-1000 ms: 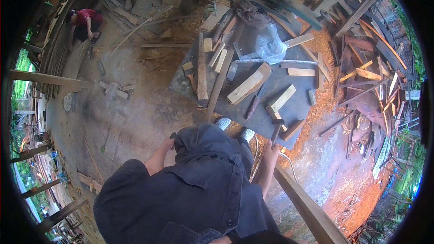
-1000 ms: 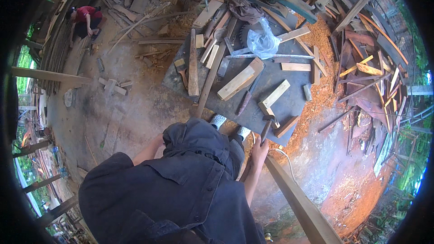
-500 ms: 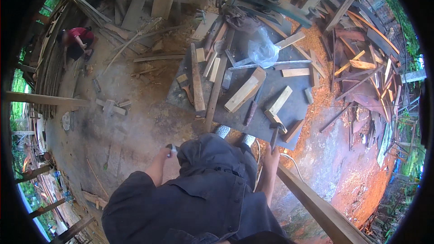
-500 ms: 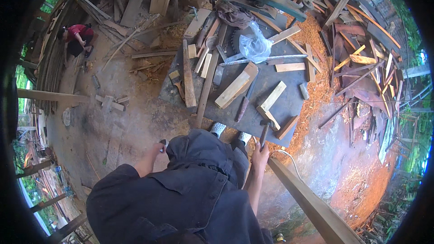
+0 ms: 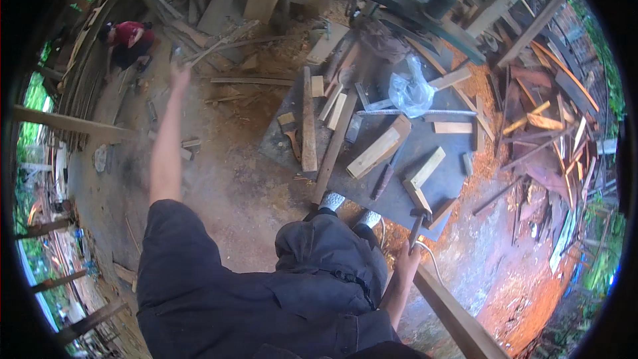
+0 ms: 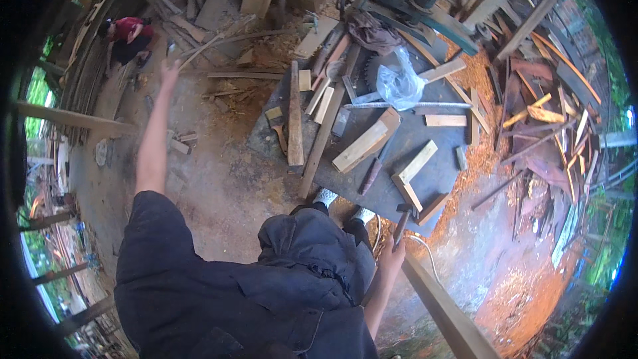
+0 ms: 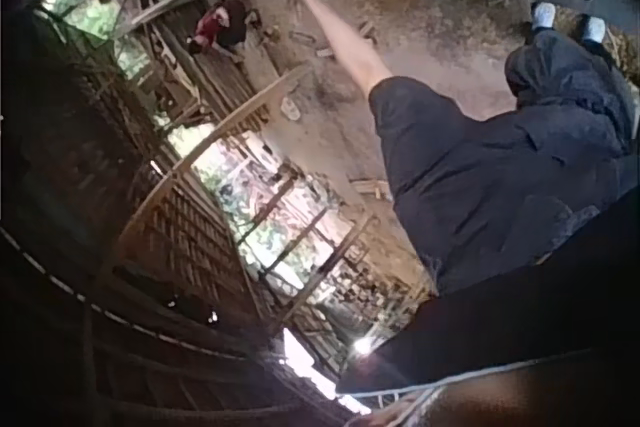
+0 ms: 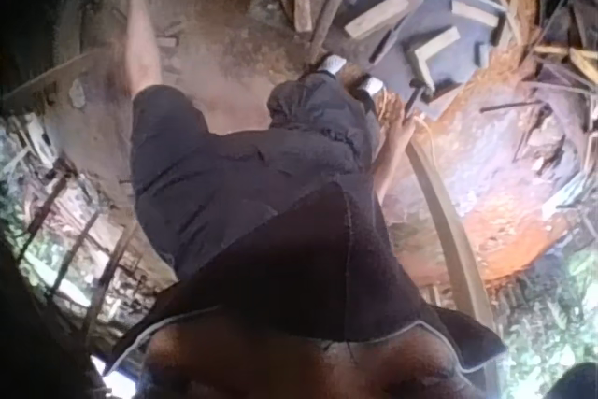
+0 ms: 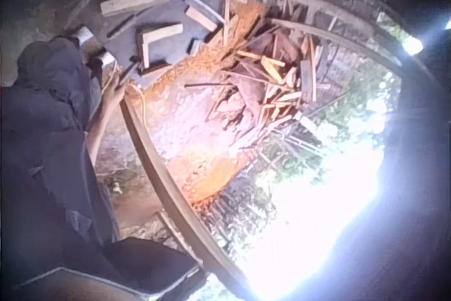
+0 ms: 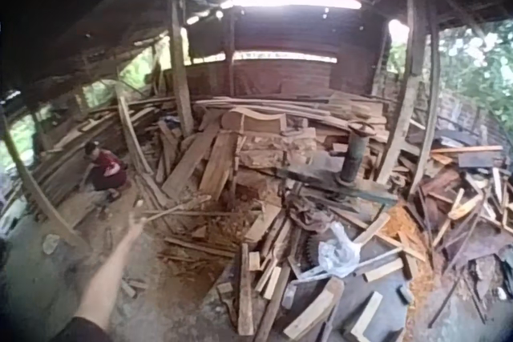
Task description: Hammering a nail into a wooden frame to join pieces together.
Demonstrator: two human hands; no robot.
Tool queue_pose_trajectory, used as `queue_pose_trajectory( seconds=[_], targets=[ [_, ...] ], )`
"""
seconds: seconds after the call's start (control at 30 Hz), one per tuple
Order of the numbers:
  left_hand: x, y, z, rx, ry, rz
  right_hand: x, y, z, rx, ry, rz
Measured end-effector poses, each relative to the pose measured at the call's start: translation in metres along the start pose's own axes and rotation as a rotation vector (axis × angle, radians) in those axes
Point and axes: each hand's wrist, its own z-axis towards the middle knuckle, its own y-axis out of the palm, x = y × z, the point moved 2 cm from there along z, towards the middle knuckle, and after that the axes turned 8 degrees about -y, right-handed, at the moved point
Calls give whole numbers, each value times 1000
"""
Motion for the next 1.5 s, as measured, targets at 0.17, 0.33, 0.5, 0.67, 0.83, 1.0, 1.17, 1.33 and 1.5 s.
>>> queue_pose_trajectory(
  seconds=[0.17, 0.33, 0.5, 0.67, 0.83, 1.0, 1.17, 1.33, 1.5],
  targets=[
    [52, 84, -89, -119, 32, -3, -8, 11, 8, -22, -96, 86],
    [132, 160, -227, -162, 234, -130, -20, -11, -1, -44, 105, 165],
    [236, 165, -336, -298, 332, -187, 8, -30, -15, 46, 132, 233],
    [277, 176, -412, -388, 397, -264, 7, -53, -37, 171, 176, 214],
    [297, 207, -482, -502, 453, -170, 14, -90, -70, 231, 238, 274],
    [288, 261, -545, -901, 298, -134, 63, -121, -108, 283, 315, 232],
    [262, 316, -607, -1140, 322, 159, 69, -138, -146, 355, 460, 306],
    [235, 404, -615, -1299, 282, 72, 57, -142, -158, 404, 527, 251],
    [247, 472, -609, -1276, 234, 204, 51, -129, -173, 489, 595, 141]
  ],
)
